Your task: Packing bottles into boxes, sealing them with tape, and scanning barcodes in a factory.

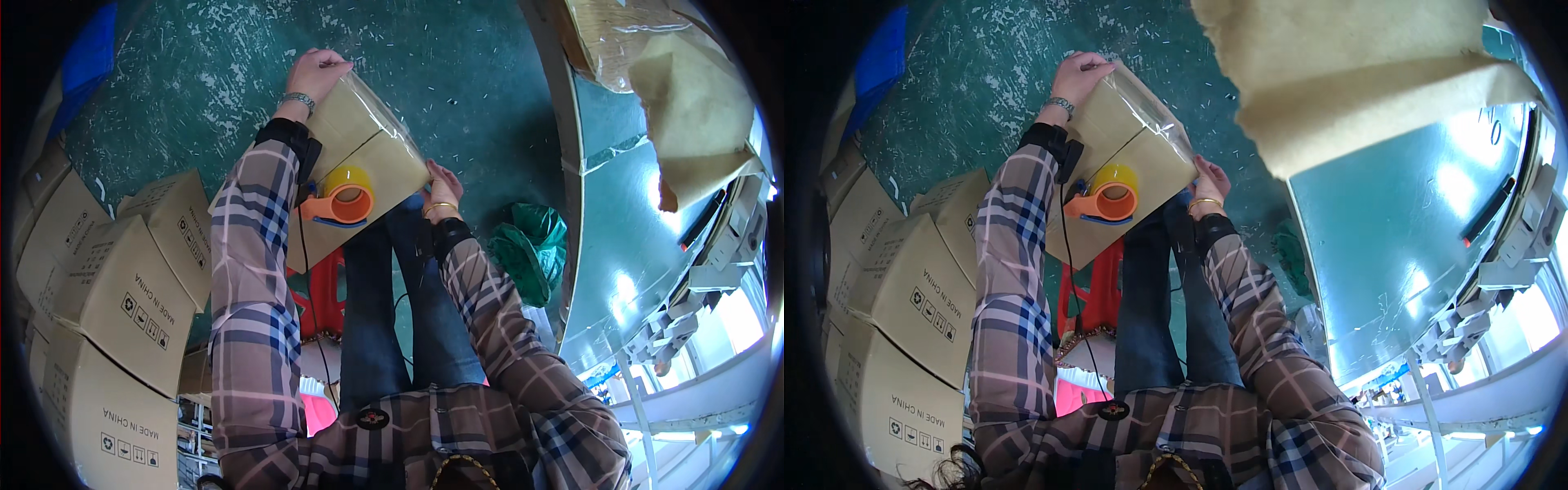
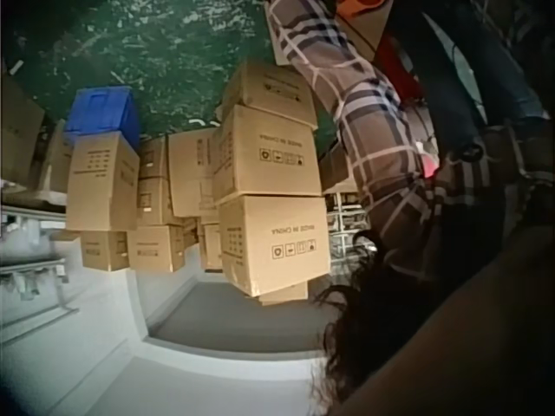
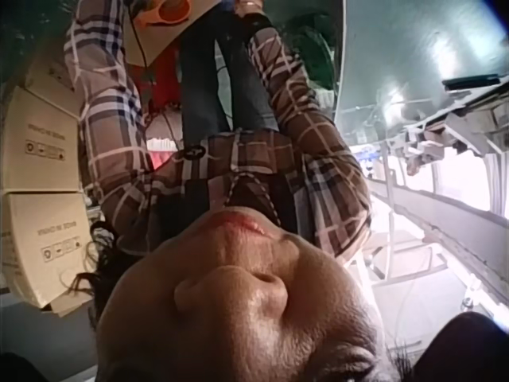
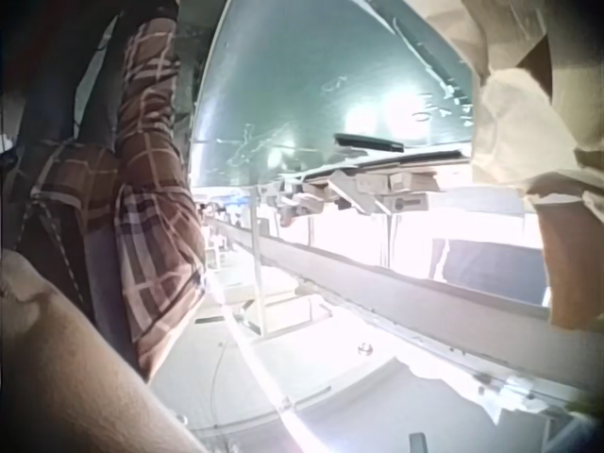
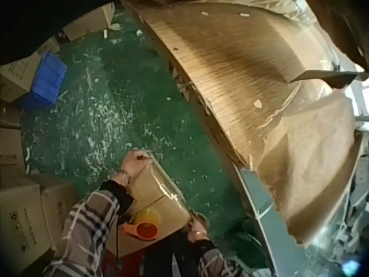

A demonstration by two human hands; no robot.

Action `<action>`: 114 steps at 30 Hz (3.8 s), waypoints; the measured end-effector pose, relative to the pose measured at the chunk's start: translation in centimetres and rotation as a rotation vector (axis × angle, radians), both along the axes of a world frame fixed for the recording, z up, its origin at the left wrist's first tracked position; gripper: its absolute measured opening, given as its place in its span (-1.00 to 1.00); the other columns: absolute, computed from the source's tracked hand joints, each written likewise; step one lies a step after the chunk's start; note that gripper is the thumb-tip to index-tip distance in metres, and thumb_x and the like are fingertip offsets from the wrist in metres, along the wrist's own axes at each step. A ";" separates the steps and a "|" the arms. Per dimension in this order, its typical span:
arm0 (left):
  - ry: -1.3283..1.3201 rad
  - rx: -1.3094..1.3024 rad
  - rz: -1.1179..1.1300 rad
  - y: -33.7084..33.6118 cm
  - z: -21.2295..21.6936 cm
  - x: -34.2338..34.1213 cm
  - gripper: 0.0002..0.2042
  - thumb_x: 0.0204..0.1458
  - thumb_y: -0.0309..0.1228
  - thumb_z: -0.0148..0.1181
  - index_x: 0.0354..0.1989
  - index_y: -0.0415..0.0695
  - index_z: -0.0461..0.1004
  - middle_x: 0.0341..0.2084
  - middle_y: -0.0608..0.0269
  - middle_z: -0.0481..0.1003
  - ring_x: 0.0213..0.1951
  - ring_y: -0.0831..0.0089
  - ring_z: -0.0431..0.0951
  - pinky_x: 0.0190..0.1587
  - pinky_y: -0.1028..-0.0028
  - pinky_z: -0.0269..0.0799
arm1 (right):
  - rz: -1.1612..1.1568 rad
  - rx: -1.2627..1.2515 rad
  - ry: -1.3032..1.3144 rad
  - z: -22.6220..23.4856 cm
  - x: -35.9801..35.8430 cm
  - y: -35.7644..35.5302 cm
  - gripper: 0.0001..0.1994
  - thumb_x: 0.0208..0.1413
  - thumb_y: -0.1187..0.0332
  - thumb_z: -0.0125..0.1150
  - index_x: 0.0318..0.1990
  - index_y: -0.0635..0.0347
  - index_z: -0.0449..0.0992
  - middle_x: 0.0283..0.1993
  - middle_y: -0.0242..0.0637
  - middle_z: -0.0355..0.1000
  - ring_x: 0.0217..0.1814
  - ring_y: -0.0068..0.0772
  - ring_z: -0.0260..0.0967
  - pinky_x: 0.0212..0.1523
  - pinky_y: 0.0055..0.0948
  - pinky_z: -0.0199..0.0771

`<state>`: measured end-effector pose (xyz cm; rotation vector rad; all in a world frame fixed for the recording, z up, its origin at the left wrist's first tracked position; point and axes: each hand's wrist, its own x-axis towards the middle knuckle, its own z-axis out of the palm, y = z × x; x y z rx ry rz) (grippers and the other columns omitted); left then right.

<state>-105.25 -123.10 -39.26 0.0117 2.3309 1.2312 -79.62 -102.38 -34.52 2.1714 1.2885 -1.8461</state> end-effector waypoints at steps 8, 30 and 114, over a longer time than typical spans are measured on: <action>0.080 -0.139 0.001 0.6 0.5 0.5 -0.80 -0.08 -0.19 0.39 -0.36 -0.02 0.67 -0.38 0.27 0.53 -0.25 0.23 0.58 -0.15 0.29 0.48 | 0.230 0.101 -0.181 -1.5 -0.3 0.9 -0.75 -0.03 0.29 0.55 -0.31 0.18 0.57 -0.36 -0.37 0.52 -0.38 -0.48 0.45 -0.43 -0.42 0.51; -0.001 -0.126 -0.044 -0.6 -1.4 0.0 -0.57 0.13 0.11 0.17 -0.25 -0.01 0.71 -0.07 0.14 0.56 -0.02 0.08 0.54 0.03 0.24 0.45 | 1.358 0.504 0.065 2.1 -1.4 -0.6 -0.50 0.43 0.09 -0.16 0.27 0.31 0.38 0.24 0.12 0.42 0.31 0.12 0.35 0.30 -0.17 0.31; -0.465 0.199 0.414 -39.6 1.0 20.3 -0.77 0.07 -0.38 0.41 -0.18 -0.26 0.69 -0.29 0.25 0.68 -0.18 0.55 0.64 0.02 0.55 0.46 | 1.304 0.140 0.141 10.7 7.5 -37.5 -0.65 0.02 0.26 0.53 -0.30 0.40 0.53 -0.49 -0.30 0.50 -0.47 -0.63 0.36 -0.41 -0.49 0.43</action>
